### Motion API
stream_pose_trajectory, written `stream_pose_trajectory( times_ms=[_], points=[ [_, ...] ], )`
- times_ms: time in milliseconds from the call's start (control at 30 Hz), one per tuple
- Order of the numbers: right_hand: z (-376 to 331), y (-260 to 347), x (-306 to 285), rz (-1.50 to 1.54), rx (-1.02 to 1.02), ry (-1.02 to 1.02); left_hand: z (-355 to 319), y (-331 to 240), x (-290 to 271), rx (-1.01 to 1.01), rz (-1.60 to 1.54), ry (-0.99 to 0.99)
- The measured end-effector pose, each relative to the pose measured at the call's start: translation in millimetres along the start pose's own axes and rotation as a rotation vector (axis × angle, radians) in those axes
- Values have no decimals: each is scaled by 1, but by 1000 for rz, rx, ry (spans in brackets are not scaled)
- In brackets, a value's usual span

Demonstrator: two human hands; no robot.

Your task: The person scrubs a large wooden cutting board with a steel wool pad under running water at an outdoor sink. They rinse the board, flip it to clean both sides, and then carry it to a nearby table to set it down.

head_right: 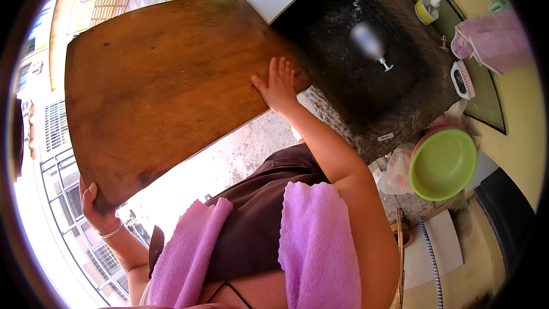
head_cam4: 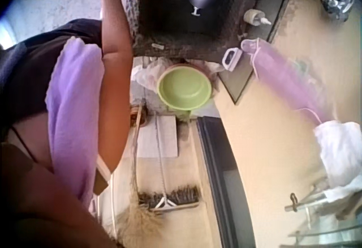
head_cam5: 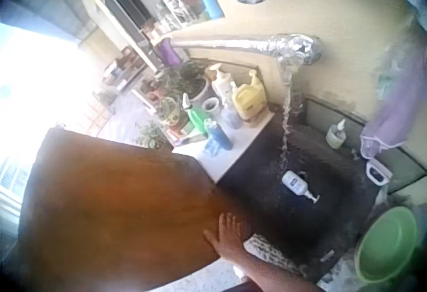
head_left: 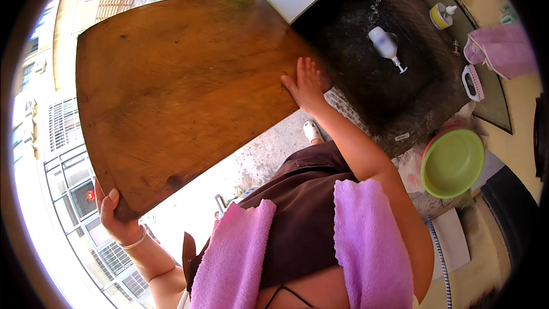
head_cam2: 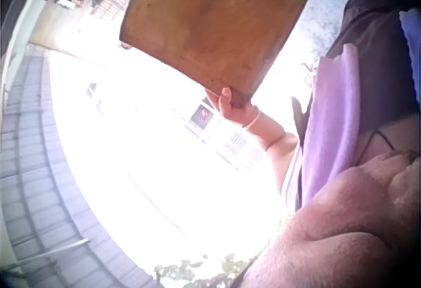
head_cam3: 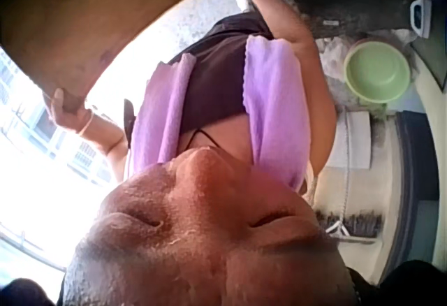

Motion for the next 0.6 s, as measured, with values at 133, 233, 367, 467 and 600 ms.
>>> stream_pose_trajectory(
  times_ms=[133, 233, 367, 467, 600],
  points=[
    [-75, 199, 0, 101, -680, 96, 26, 20, -23, -132, -62, 39],
    [-83, 214, 8, 104, -773, 128, 28, 25, -19, -105, -61, 58],
    [-23, 43, -22, -249, -249, -159, 21, 32, -26, -116, -115, 108],
    [-31, -100, -60, 244, 477, -437, 17, 29, -17, -116, -133, 181],
    [-74, -45, -9, 1702, 626, -56, -10, 22, 5, -107, -155, 350]
  ],
)
Point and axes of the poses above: each hand's wrist, its own z-axis towards the middle knuckle, its own x-axis out of the palm, y = z × x, the point moved 6 cm from there along z, towards the middle knuckle, and after that the axes turned 9 degrees about z, right-handed, at the moved point
